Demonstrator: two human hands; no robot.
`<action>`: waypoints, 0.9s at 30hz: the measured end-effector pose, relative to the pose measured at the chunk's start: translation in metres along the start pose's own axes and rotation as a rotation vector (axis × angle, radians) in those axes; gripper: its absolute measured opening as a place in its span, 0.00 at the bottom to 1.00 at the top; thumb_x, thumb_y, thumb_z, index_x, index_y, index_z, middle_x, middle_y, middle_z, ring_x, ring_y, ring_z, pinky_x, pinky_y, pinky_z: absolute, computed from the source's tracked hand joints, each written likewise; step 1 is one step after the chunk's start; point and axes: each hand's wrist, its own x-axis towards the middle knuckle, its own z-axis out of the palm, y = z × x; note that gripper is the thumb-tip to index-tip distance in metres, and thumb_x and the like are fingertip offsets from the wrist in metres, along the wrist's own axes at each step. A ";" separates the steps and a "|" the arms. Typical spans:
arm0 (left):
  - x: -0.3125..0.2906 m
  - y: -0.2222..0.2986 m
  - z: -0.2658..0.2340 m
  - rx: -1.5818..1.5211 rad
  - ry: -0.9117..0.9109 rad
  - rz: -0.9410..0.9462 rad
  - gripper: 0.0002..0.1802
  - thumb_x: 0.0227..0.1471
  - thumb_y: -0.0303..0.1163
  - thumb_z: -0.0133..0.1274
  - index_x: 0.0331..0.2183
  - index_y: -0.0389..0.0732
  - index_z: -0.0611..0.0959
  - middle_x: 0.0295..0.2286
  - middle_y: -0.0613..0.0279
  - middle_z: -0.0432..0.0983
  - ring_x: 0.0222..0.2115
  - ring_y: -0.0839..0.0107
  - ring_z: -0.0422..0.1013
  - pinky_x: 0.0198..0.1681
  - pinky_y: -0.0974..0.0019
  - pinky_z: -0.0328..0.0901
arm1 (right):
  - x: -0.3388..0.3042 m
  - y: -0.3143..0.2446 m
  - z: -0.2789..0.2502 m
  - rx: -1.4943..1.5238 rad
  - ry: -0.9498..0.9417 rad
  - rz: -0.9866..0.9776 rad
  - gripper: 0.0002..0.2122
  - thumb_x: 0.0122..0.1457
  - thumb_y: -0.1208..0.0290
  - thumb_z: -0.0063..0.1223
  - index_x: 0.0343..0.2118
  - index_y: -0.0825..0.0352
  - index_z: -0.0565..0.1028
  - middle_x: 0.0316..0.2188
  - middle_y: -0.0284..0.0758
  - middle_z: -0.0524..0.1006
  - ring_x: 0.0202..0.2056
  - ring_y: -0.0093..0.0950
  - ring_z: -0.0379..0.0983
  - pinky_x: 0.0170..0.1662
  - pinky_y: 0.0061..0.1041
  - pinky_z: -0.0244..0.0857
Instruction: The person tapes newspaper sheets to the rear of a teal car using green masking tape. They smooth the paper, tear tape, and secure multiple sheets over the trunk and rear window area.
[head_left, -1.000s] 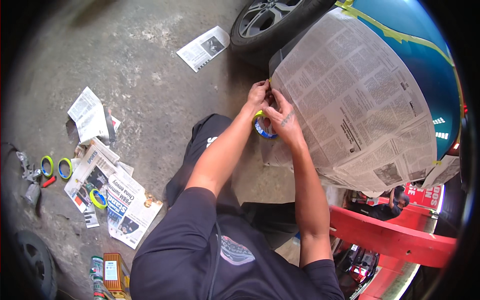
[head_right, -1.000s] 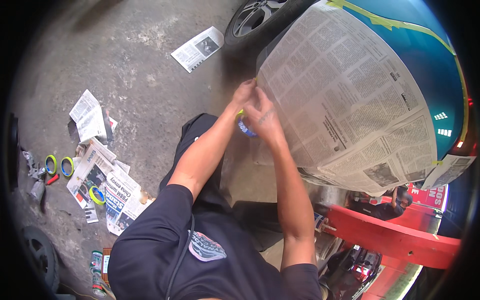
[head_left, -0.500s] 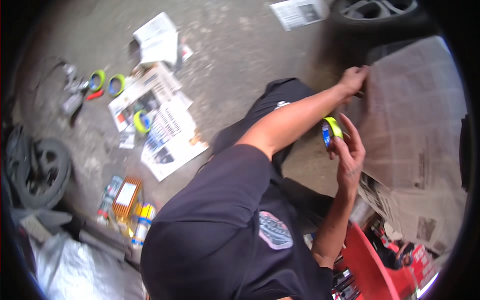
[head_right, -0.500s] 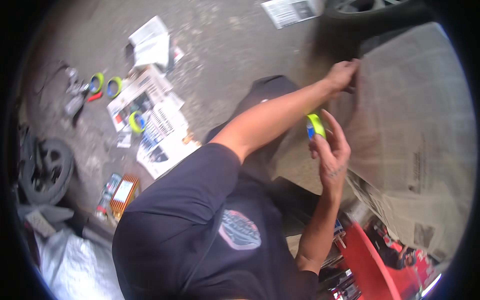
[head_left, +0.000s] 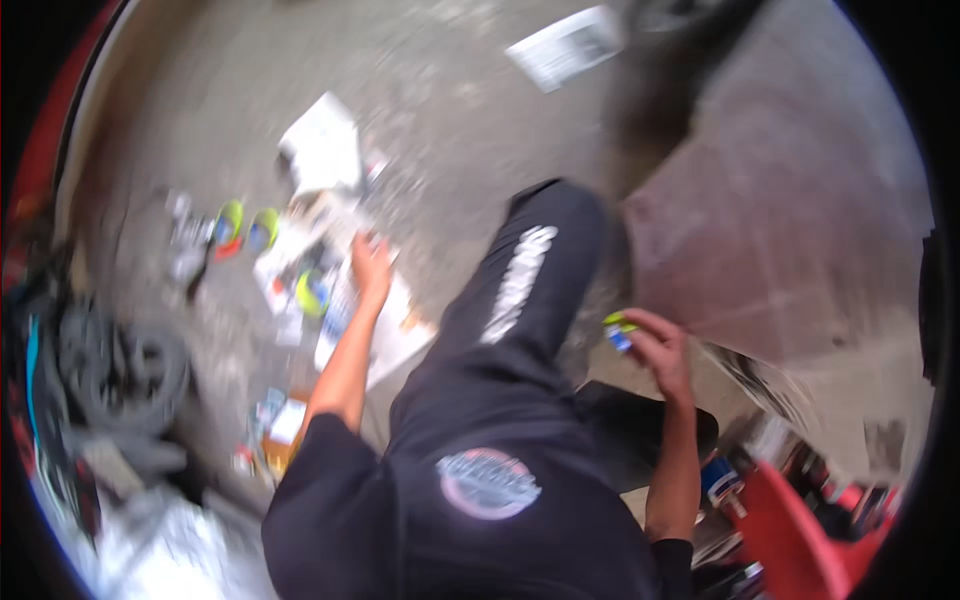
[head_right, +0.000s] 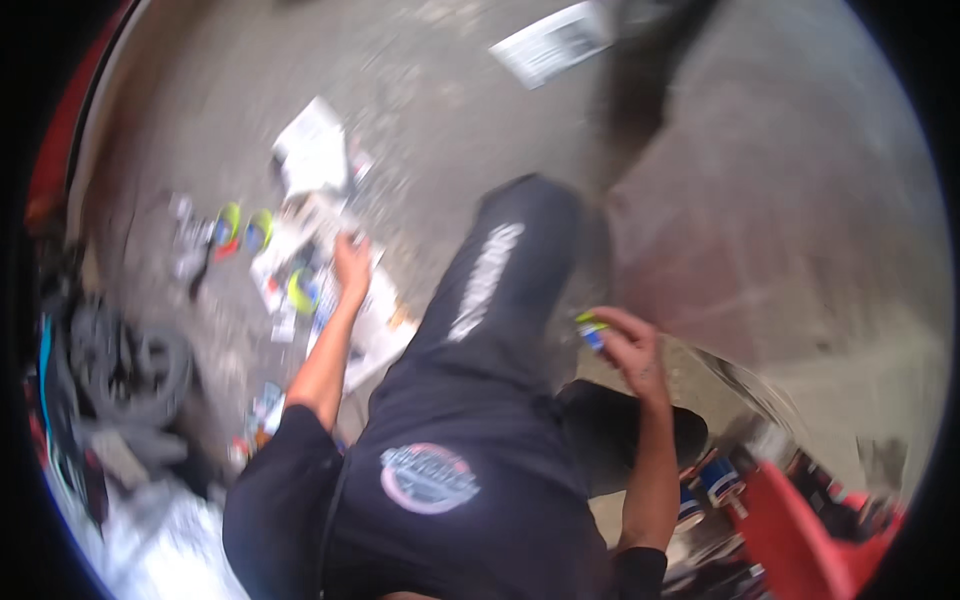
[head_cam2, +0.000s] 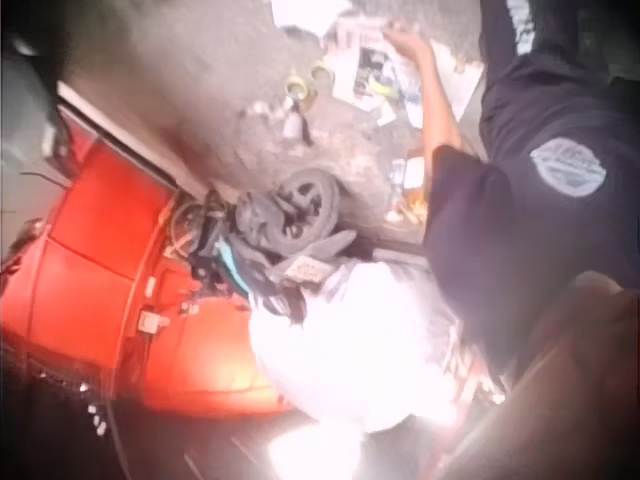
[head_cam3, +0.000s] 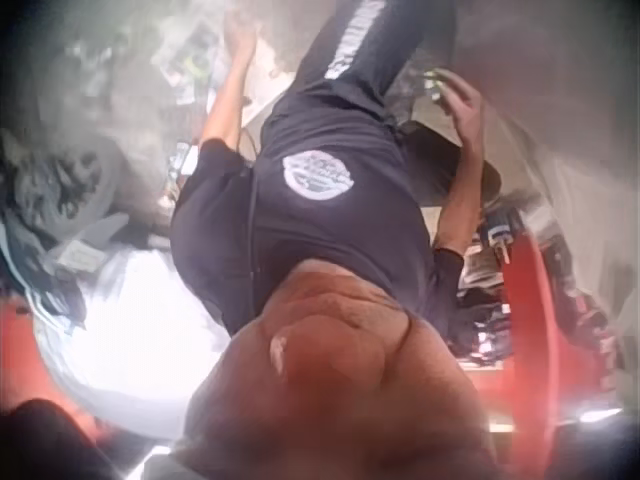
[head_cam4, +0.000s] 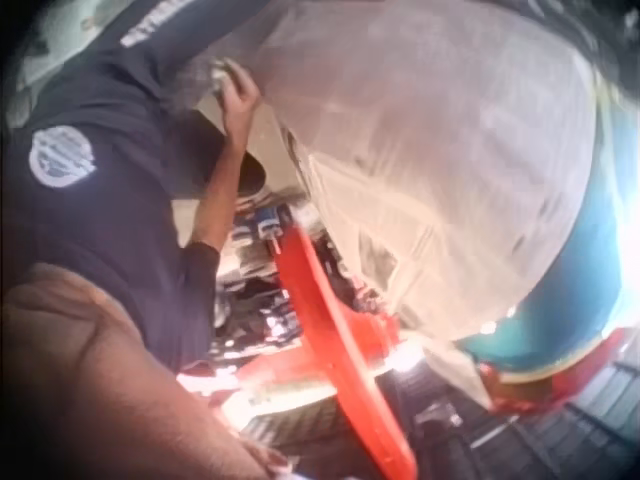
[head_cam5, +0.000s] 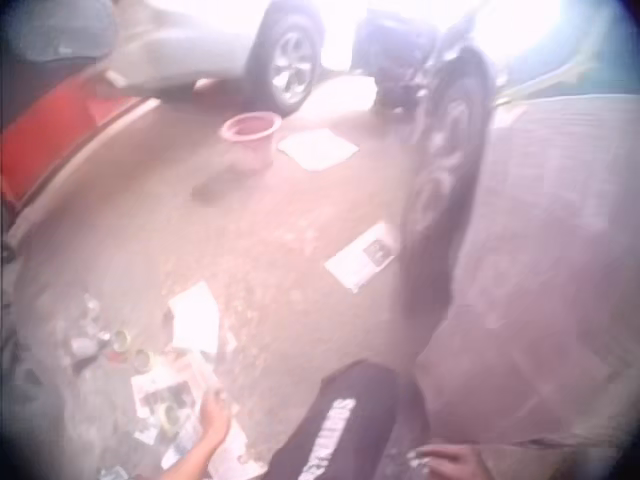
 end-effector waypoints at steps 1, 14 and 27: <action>0.002 0.014 -0.005 -0.005 -0.026 0.184 0.20 0.57 0.32 0.59 0.49 0.34 0.77 0.40 0.46 0.77 0.39 0.53 0.74 0.46 0.55 0.68 | -0.004 -0.006 0.001 -0.001 -0.118 0.013 0.15 0.62 0.73 0.55 0.52 0.67 0.81 0.33 0.29 0.82 0.25 0.15 0.72 0.28 0.17 0.65; -0.010 0.345 -0.046 -0.251 -0.124 0.848 0.11 0.64 0.29 0.52 0.38 0.30 0.82 0.29 0.49 0.78 0.30 0.57 0.74 0.38 0.59 0.68 | -0.017 -0.002 -0.050 -0.077 -0.673 -0.472 0.15 0.62 0.69 0.58 0.50 0.65 0.83 0.27 0.26 0.80 0.26 0.14 0.72 0.29 0.20 0.66; -0.219 -0.041 -0.053 0.845 -0.404 -0.075 0.45 0.53 0.41 0.64 0.68 0.53 0.62 0.53 0.38 0.65 0.54 0.40 0.67 0.49 0.40 0.69 | 0.060 0.105 -0.078 -0.210 -0.247 0.160 0.15 0.54 0.71 0.58 0.42 0.76 0.80 0.26 0.33 0.76 0.25 0.25 0.76 0.30 0.28 0.78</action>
